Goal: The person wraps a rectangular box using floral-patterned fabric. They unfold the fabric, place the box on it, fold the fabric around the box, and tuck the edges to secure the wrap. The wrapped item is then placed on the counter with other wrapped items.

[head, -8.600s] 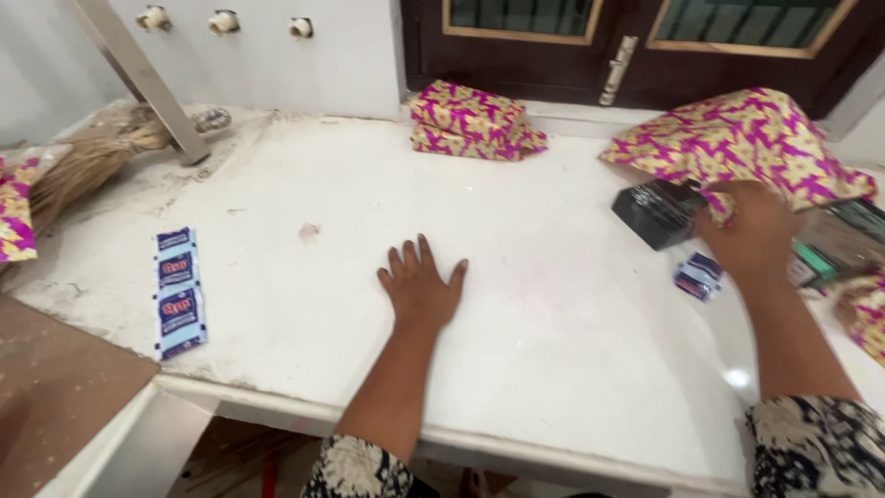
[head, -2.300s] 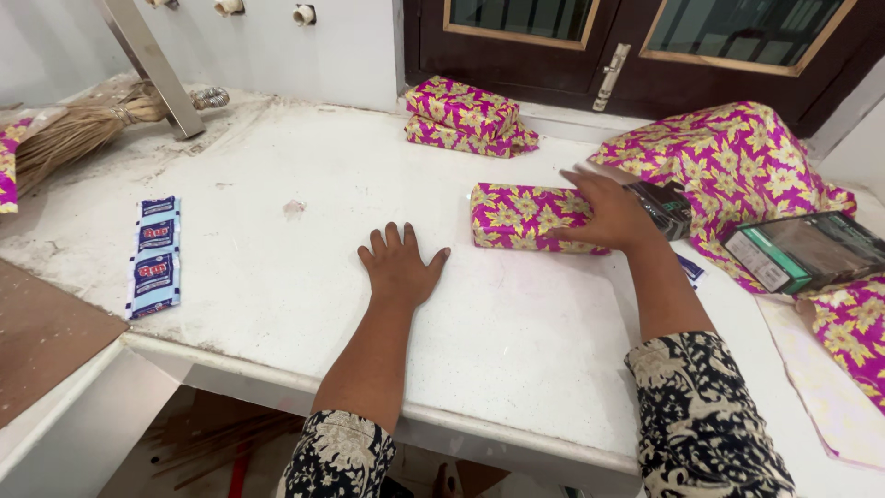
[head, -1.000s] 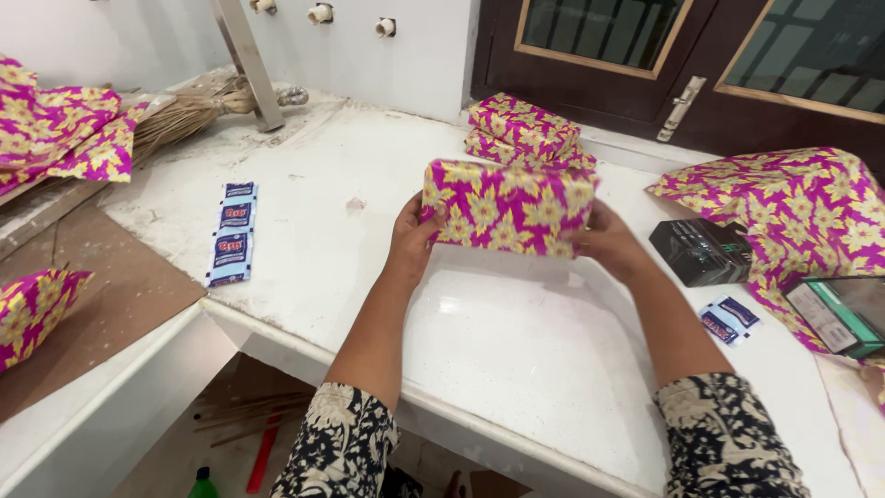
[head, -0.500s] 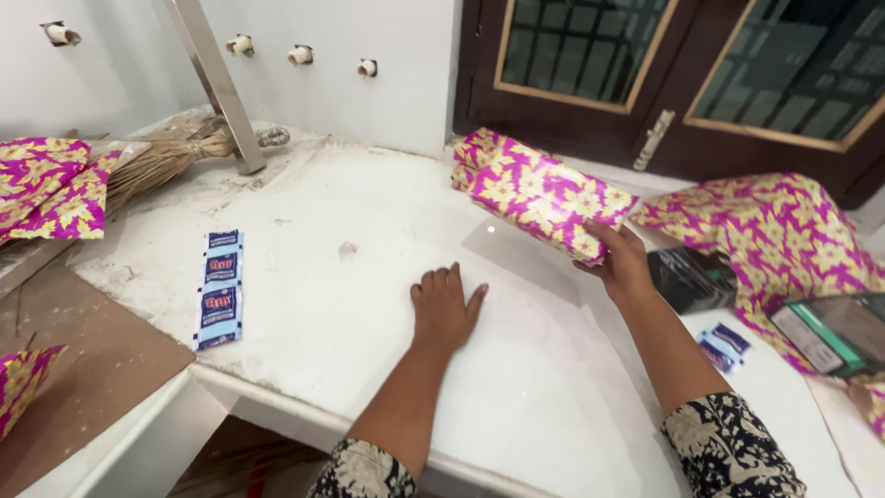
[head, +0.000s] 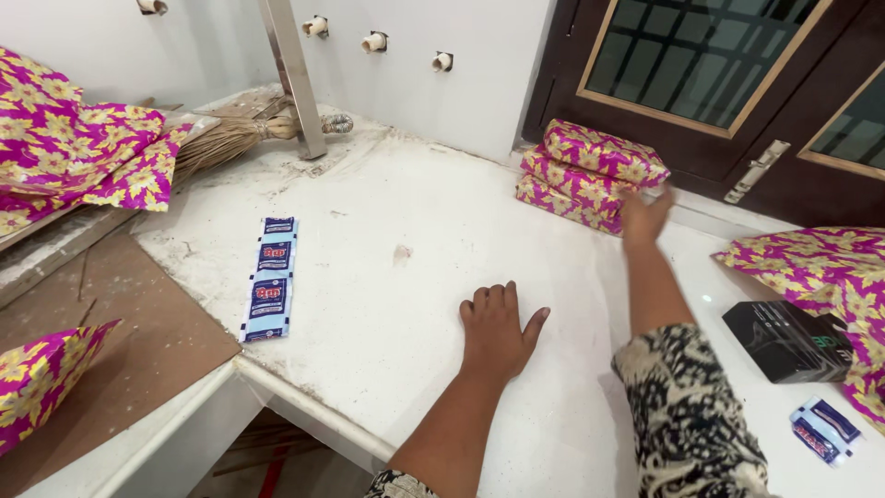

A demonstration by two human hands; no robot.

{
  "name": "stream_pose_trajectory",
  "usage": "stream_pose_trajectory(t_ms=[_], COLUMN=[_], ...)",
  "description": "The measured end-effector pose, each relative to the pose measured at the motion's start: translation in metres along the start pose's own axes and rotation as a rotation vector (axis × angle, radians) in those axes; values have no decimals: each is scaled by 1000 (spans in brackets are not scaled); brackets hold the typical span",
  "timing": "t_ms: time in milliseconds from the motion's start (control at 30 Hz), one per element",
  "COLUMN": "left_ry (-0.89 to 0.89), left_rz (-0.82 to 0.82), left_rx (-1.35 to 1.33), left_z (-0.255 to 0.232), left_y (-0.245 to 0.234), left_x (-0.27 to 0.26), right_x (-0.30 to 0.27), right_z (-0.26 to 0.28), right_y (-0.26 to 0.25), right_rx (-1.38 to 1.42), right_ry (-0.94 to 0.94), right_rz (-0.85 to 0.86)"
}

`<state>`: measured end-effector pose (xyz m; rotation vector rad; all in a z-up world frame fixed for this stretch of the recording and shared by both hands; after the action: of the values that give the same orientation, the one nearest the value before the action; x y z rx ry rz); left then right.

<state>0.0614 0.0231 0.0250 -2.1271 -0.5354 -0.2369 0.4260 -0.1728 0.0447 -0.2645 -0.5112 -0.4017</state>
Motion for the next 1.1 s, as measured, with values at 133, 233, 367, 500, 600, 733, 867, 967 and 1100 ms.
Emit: stream_pose_trajectory(t_ms=[133,233,367,500,600,733,867,967,1100], left_ry=[10,9,10,20,32,69,123,140,155], left_rz=[-20,-21,-24,-25,-45,-80,-117,-91,-74], left_rx=[15,12,72,113,156,238,256,200,144], left_z=[2,4,3,6,9,18,29,32,27], left_y=[2,6,7,12,16,28,30,30,19], left_x=[4,4,7,6,12,12,10,8,2], right_x=[-82,-147,-229,-249,-224,-193,-189,-181,-174], right_z=[31,89,151,185,178,107,40,13,-3], right_y=[13,-27,-132,-245,-314,-393,-424,-436,-444], right_rx=[-78,-239,-388,-679,-882,-945,-1001,-1065,-1046], right_ry=[-259,-539,-562,-656,-754,-576,-527,-446,-307], right_rz=[234,489,808,713,412,192,136,89,37])
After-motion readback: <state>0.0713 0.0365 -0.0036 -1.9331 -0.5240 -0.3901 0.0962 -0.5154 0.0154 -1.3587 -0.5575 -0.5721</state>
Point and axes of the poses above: each hand's wrist, its own x-axis towards the middle knuckle, its own y-axis out of the palm, z = x × y, the point moved 7 cm from there along x, towards the middle knuckle, and after that the axes turned 6 degrees about -x, right-handed, at the moved point
